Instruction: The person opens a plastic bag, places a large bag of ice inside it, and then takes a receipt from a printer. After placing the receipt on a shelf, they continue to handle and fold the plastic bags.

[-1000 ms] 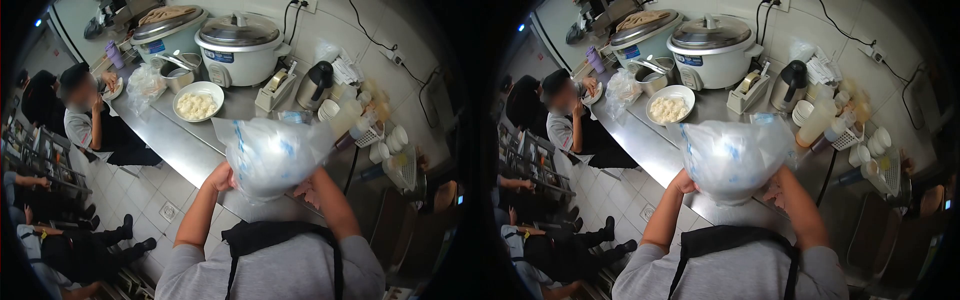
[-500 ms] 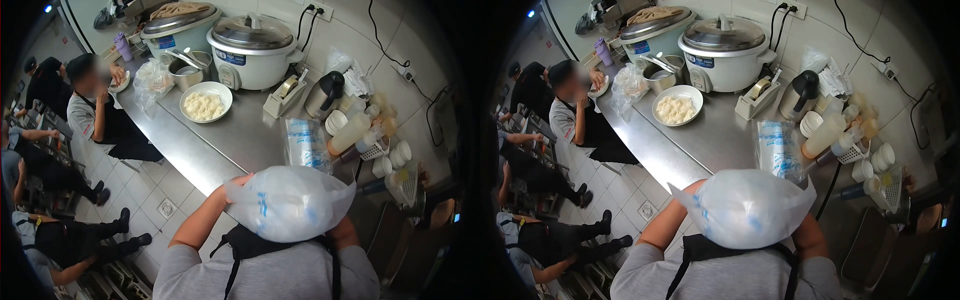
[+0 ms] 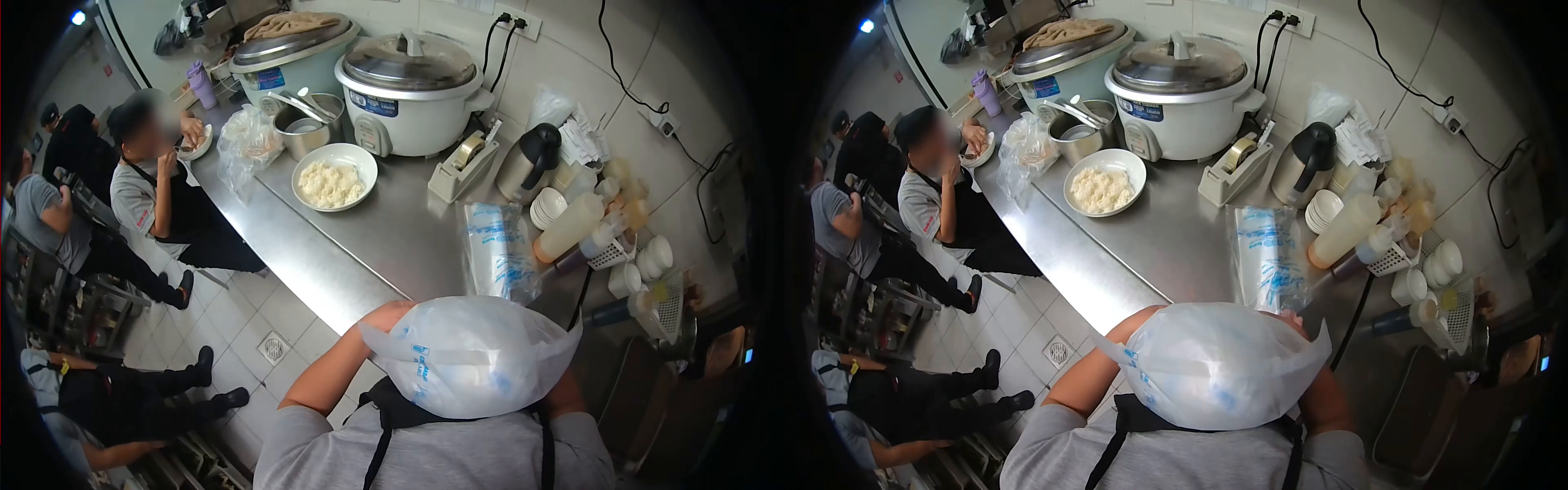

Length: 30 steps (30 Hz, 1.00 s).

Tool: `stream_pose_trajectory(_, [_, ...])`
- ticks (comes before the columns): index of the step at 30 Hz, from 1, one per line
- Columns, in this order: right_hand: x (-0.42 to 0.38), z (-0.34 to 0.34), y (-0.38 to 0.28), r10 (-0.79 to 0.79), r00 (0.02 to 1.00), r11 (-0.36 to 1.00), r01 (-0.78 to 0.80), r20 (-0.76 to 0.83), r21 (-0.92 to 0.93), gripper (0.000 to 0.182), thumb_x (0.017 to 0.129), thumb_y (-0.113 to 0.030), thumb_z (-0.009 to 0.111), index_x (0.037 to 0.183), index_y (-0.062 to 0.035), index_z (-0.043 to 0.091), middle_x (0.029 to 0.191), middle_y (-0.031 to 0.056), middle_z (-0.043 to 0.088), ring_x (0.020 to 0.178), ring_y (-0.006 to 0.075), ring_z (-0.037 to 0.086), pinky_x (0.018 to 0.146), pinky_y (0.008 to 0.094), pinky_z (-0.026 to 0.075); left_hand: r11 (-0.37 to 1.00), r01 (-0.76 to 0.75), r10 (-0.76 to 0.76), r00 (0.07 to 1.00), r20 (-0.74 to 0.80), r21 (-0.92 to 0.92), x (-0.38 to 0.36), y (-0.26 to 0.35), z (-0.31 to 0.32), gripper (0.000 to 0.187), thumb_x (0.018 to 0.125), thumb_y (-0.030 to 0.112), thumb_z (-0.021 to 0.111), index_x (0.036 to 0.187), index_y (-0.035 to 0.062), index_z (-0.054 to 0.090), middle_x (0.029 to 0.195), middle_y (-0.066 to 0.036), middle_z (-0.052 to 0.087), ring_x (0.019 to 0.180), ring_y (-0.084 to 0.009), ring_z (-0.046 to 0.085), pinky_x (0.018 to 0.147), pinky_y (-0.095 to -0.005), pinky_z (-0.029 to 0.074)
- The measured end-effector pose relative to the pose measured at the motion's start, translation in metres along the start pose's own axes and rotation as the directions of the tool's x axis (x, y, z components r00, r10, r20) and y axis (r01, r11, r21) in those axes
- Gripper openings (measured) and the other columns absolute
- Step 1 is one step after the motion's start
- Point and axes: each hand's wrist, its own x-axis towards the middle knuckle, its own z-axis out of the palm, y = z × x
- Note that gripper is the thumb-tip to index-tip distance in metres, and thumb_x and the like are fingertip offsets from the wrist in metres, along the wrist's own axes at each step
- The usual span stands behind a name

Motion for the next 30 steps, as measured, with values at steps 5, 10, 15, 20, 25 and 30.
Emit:
stream_pose_trajectory(5, [-0.006, 0.000, 0.011, -0.016, 1.000, 1.000, 0.016, -0.023, 0.002, 0.042, 0.064, -0.029, 0.065, 0.095, -0.0027, 0.053, 0.086, 0.0103, 0.055, 0.075, 0.0223, 0.053, 0.065, 0.0315, 0.042, 0.991, -0.021, 0.010, 0.996, 0.086, 0.133, 0.014, -0.021, -0.016, 0.032, 0.080, 0.017, 0.051, 0.105, -0.0037, 0.049, 0.096, -0.011, 0.057, 0.082, -0.0150, 0.056, 0.071, -0.0260, 0.046])
stream_pose_trajectory(10, [-0.024, 0.003, 0.027, -0.046, 0.996, 0.999, 0.046, -0.074, 0.000, 0.044, 0.063, -0.030, 0.066, 0.095, -0.0026, 0.053, 0.087, 0.0107, 0.055, 0.077, 0.0231, 0.053, 0.067, 0.0321, 0.042, 0.867, -0.345, 0.344, 0.936, 0.070, 0.361, 0.038, -0.059, -0.039, 0.031, 0.078, 0.014, 0.052, 0.105, -0.0025, 0.050, 0.094, -0.010, 0.057, 0.081, -0.0140, 0.056, 0.070, -0.0252, 0.046])
stream_pose_trajectory(15, [-0.044, 0.000, 0.041, -0.130, 0.968, 0.989, 0.110, -0.216, -0.103, 0.047, 0.062, -0.031, 0.067, 0.096, -0.0024, 0.053, 0.088, 0.0111, 0.055, 0.079, 0.0238, 0.053, 0.069, 0.0327, 0.042, 0.863, -0.434, 0.466, 0.881, -0.076, 0.260, 0.038, -0.092, -0.051, 0.029, 0.077, 0.011, 0.052, 0.103, -0.0013, 0.051, 0.091, -0.008, 0.058, 0.080, -0.0127, 0.055, 0.069, -0.0248, 0.046])
stream_pose_trajectory(20, [-0.071, 0.018, 0.044, -0.726, 0.636, 0.602, 0.402, -0.263, -0.690, 0.049, 0.061, -0.031, 0.068, 0.097, -0.0023, 0.053, 0.090, 0.0115, 0.055, 0.081, 0.0245, 0.053, 0.070, 0.0333, 0.043, 0.808, -0.558, 0.590, 0.767, -0.253, 0.189, 0.024, -0.108, -0.063, 0.025, 0.078, 0.011, 0.050, 0.100, -0.0010, 0.052, 0.090, -0.008, 0.058, 0.079, -0.0130, 0.055, 0.069, -0.0254, 0.046])
stream_pose_trajectory(25, [-0.045, 0.063, 0.037, -0.643, 0.630, 0.217, 0.694, 0.435, -0.686, 0.051, 0.060, -0.032, 0.069, 0.098, -0.0022, 0.053, 0.091, 0.0119, 0.055, 0.082, 0.0253, 0.054, 0.072, 0.0340, 0.043, 0.766, -0.583, 0.642, 0.714, -0.280, 0.270, 0.025, -0.107, -0.064, 0.024, 0.079, 0.011, 0.047, 0.099, -0.0007, 0.052, 0.090, -0.008, 0.058, 0.080, -0.0142, 0.055, 0.070, -0.0261, 0.046])
stream_pose_trajectory(30, [-0.003, 0.065, 0.076, -0.578, 0.756, 0.467, 0.616, 0.309, -0.634, 0.071, 0.046, -0.042, 0.076, 0.100, -0.0026, 0.050, 0.097, 0.0141, 0.053, 0.094, 0.0305, 0.049, 0.083, 0.0397, 0.037, 0.691, -0.580, 0.708, 0.662, -0.245, 0.430, 0.034, -0.079, -0.070, 0.023, 0.080, 0.012, 0.045, 0.098, -0.0005, 0.052, 0.090, -0.008, 0.058, 0.080, -0.0154, 0.055, 0.070, -0.0269, 0.046])
